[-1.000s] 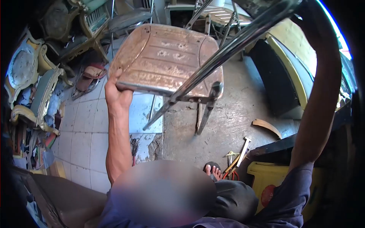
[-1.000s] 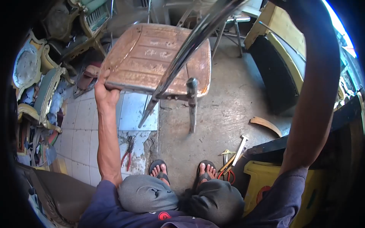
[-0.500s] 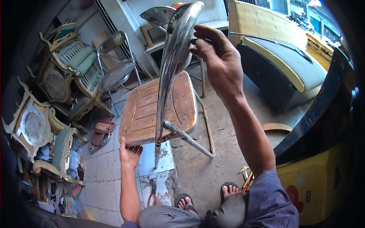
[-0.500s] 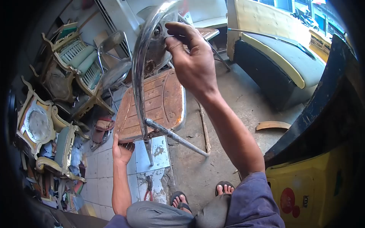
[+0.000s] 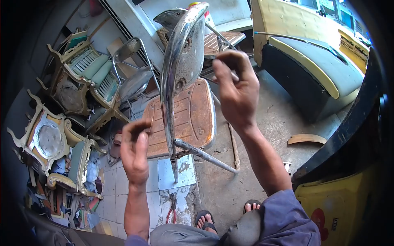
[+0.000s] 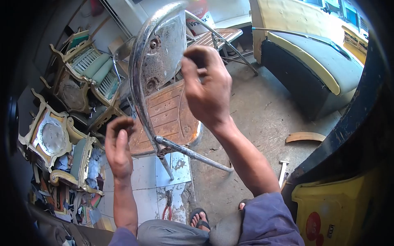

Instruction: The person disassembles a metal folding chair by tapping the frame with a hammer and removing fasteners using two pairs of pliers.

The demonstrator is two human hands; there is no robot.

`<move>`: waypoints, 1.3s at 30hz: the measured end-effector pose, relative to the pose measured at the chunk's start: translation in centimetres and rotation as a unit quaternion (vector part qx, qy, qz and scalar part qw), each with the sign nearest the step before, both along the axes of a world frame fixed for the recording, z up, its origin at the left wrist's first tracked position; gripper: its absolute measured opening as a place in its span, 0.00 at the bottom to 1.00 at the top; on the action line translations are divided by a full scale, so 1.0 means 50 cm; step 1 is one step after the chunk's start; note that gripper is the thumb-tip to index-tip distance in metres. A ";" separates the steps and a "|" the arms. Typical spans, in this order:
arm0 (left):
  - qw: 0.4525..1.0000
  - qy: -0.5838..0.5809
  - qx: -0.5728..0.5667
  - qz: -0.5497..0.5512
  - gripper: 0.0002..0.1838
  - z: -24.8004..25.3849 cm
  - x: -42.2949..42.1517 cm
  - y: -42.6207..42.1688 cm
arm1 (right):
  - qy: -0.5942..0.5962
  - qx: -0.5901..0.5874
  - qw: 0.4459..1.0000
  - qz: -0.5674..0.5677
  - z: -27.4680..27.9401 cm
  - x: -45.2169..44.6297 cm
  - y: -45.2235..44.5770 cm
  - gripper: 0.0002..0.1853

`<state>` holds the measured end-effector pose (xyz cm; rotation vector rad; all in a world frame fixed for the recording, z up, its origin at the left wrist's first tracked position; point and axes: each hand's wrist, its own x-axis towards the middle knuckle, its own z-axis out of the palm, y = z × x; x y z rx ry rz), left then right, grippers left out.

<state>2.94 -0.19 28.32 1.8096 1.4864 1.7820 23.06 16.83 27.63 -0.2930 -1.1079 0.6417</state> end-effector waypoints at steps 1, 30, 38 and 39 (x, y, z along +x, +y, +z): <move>0.997 0.049 0.031 -0.040 0.22 0.046 0.028 0.025 | -0.032 -0.053 0.998 0.019 -0.040 0.021 -0.012 0.08; 0.988 0.146 0.001 -0.044 0.15 0.154 0.060 0.192 | -0.541 -0.567 0.576 -0.231 -0.824 0.401 -0.471 0.24; 0.997 0.070 0.033 -0.027 0.16 0.157 0.187 0.212 | -0.603 -0.485 0.538 -0.334 -0.923 0.424 -0.410 0.22; 0.997 0.055 0.040 -0.026 0.18 0.160 0.218 0.210 | -0.606 -0.494 0.546 -0.302 -0.911 0.401 -0.421 0.22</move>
